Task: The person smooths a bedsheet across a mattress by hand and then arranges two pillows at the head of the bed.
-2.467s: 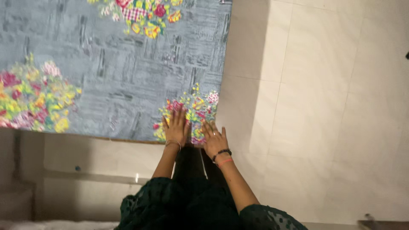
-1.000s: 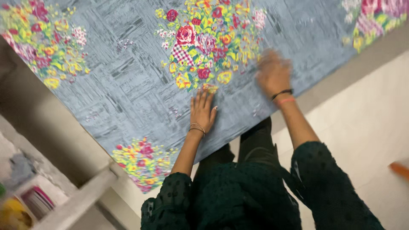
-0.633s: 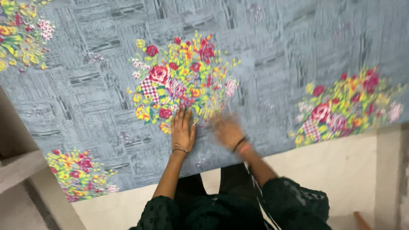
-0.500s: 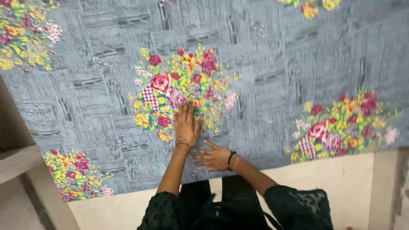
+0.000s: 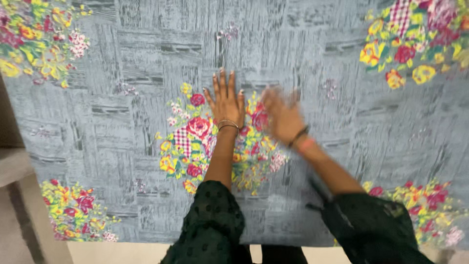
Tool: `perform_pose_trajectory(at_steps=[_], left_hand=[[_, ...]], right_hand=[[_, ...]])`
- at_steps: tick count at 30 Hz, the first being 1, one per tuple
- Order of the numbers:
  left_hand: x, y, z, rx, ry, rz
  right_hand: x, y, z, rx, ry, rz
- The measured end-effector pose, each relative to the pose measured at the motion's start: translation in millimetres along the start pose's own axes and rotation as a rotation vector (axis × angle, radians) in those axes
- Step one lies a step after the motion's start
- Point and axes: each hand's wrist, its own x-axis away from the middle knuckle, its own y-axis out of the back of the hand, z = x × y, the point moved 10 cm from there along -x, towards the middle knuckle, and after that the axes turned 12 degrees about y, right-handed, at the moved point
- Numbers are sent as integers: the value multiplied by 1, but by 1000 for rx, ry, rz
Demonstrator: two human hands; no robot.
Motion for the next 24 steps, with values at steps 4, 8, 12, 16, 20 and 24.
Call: perform_pose_trajectory(at_steps=[4, 8, 12, 16, 20, 24], left_hand=[[-6, -7, 9, -41, 60, 37], [-6, -1, 7, -33, 87, 28], [-6, 3, 9, 13, 109, 39], [-6, 0, 12, 60, 113, 15], [-3, -7, 14, 66, 110, 32], [-1, 7, 11, 171, 69, -59]], right_hand=[[33, -21, 79, -278, 538, 122], [-40, 38, -51, 169, 382, -142], [-152, 123, -197, 9, -8, -355], [-220, 117, -239, -168, -299, -112], [-210, 75, -132, 151, 185, -58], [-73, 13, 24, 0, 611, 215]])
